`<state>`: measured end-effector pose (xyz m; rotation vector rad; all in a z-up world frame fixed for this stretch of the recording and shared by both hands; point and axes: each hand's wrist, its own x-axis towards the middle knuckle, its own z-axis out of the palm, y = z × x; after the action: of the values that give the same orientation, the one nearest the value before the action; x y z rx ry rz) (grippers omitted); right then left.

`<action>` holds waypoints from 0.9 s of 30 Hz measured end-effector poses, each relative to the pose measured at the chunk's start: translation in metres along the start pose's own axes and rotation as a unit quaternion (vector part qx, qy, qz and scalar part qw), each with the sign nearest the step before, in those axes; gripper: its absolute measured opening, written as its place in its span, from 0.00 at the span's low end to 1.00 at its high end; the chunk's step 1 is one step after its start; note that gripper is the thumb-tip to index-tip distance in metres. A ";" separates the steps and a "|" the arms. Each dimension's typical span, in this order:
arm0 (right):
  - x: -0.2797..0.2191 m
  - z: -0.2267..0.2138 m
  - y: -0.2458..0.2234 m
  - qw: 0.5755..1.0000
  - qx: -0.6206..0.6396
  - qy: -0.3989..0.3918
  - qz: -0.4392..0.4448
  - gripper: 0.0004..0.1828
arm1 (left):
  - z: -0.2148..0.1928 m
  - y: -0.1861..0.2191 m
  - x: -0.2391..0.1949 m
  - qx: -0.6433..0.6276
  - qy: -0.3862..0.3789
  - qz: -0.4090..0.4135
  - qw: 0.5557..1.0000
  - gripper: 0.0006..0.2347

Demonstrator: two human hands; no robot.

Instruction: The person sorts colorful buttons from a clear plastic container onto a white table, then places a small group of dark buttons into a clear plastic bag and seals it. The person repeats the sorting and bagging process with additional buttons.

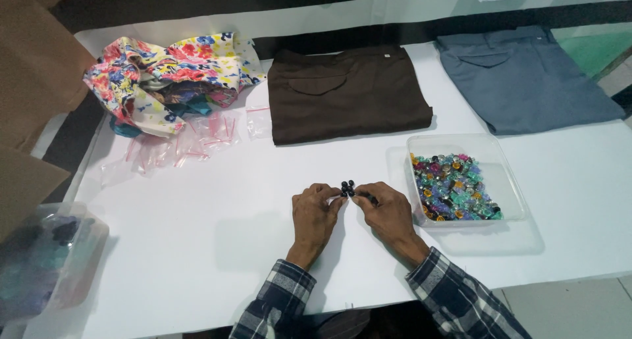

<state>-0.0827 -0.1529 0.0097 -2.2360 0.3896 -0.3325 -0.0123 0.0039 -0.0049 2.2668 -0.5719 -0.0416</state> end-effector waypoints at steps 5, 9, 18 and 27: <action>0.001 0.003 0.001 1.000 -0.008 0.014 -0.012 0.09 | -0.005 0.003 -0.001 -0.007 0.008 0.013 1.000 0.06; 0.000 0.003 0.002 1.000 -0.003 0.019 -0.018 0.09 | -0.007 0.005 -0.003 -0.019 0.010 0.025 0.999 0.07; -0.016 -0.007 -0.004 0.994 0.005 0.043 -0.104 0.12 | -0.004 -0.004 -0.010 -0.037 0.034 0.048 0.998 0.11; -0.050 -0.129 -0.042 0.980 0.008 0.152 -0.128 0.09 | -0.020 0.119 -0.008 -0.178 0.027 0.235 0.955 0.08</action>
<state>-0.1682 -0.1972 0.1177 -2.2242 0.2555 -0.8180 -0.0618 -0.0489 0.0915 1.7350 -0.9775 0.1431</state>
